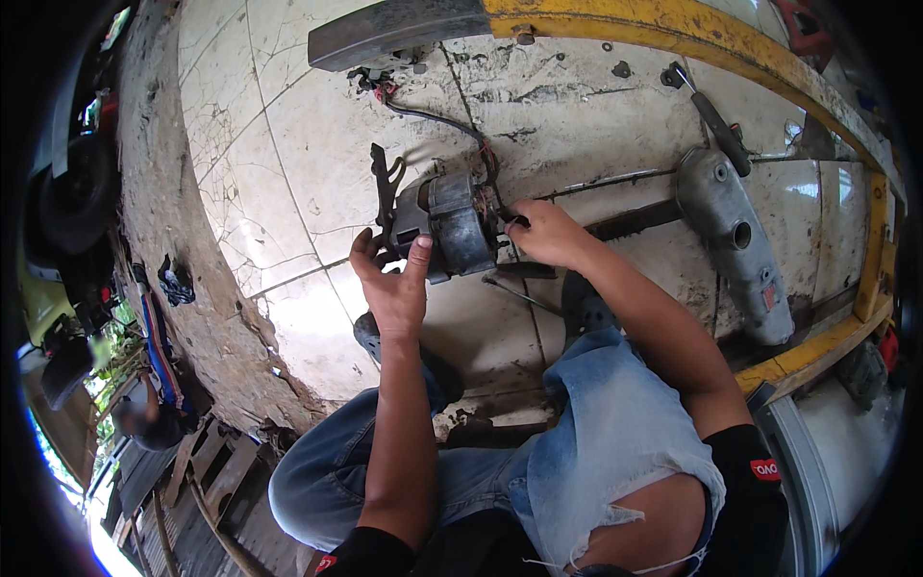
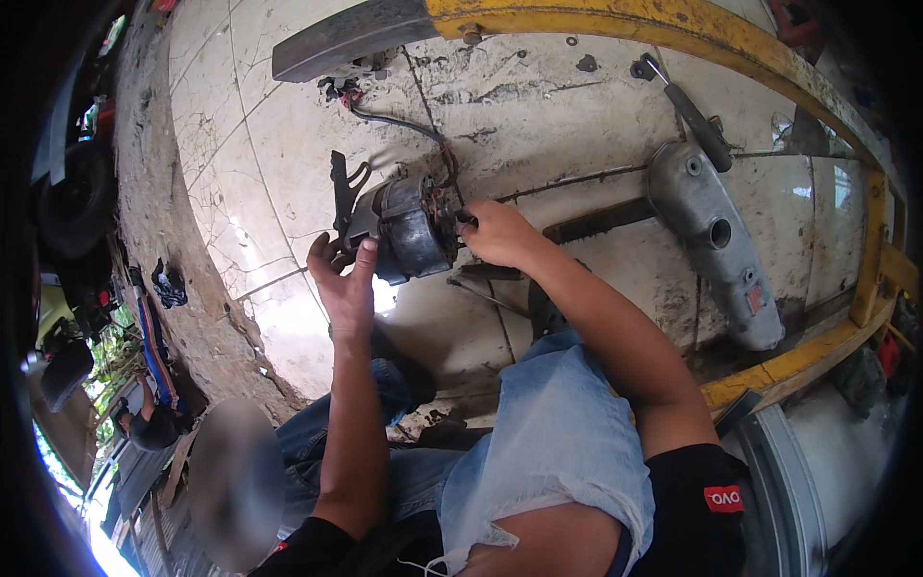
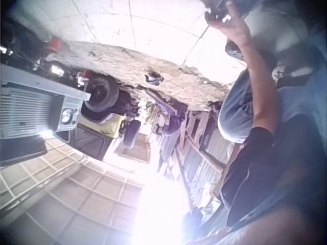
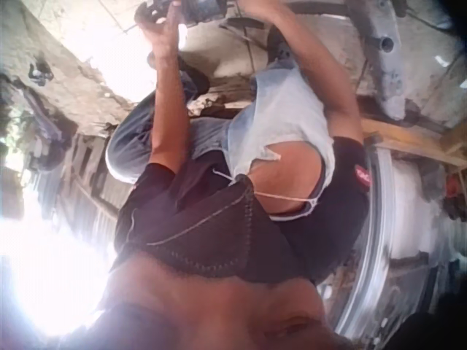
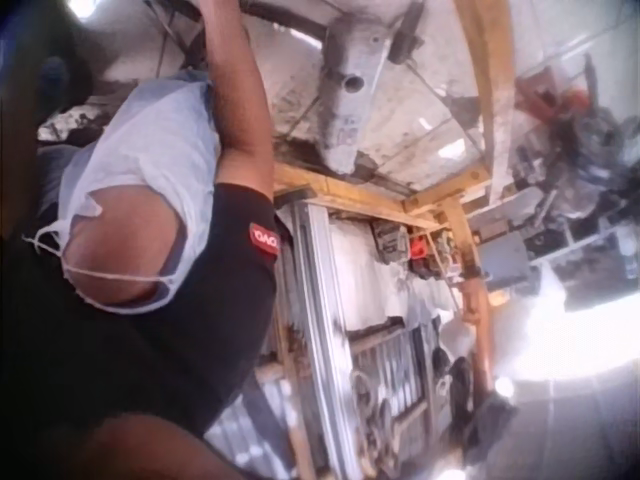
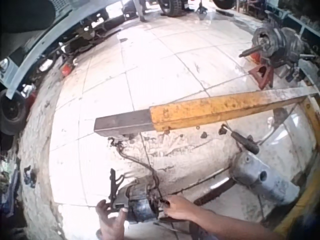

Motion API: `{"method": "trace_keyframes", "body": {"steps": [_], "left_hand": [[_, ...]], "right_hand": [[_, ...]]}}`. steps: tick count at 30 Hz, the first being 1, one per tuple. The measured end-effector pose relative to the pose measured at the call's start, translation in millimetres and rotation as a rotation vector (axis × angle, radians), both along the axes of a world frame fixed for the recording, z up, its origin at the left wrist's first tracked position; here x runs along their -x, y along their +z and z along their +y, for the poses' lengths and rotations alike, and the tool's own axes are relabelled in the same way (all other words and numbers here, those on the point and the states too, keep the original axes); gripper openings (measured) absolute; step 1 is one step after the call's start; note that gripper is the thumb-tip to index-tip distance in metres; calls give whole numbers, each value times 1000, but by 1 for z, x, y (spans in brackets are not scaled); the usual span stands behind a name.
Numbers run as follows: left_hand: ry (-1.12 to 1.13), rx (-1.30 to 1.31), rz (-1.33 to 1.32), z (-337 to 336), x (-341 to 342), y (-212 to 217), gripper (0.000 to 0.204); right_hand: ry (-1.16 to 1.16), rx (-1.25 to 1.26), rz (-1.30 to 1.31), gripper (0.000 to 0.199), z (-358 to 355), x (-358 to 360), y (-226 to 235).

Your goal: The person sits on the floor and assembles a small mechanical unit, attaching a metal bracket to a stator-like component, then fitting a cylindrical housing over it. The person uses a screwdriver to tighten screws on the assembly and handles wires and small fasteners throughout.

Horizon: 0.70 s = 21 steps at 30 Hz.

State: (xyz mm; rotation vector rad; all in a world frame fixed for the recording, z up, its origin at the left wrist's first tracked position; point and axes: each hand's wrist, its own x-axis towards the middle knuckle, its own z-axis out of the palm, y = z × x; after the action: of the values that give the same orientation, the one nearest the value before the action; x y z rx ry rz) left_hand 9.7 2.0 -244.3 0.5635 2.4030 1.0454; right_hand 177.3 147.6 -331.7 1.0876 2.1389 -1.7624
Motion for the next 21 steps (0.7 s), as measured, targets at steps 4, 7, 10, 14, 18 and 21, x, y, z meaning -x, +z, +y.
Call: {"method": "trace_keyframes", "body": {"steps": [4, 7, 10, 14, 18, 21], "left_hand": [[-130, 150, 241, 9, -6, -7, 91], [-89, 158, 255, 17, -9, -14, 87], [-51, 188, 210, 23, -10, -14, 83], [-32, 180, 182, 20, -10, -11, 78], [-14, 144, 183, 19, -13, -10, 78], [8, 151, 198, 19, -13, -11, 78]], "right_hand": [[-247, 573, -50, 38, -26, 1, -10], [-491, 968, -13, 38, -27, 2, -10], [-505, 1012, 4, 36, -28, -1, -16], [-558, 1016, 5, 36, -32, 5, 0], [-698, 1196, 60, 35, -44, 8, -5], [-820, 1197, 128, 33, -55, 12, -10]]}}
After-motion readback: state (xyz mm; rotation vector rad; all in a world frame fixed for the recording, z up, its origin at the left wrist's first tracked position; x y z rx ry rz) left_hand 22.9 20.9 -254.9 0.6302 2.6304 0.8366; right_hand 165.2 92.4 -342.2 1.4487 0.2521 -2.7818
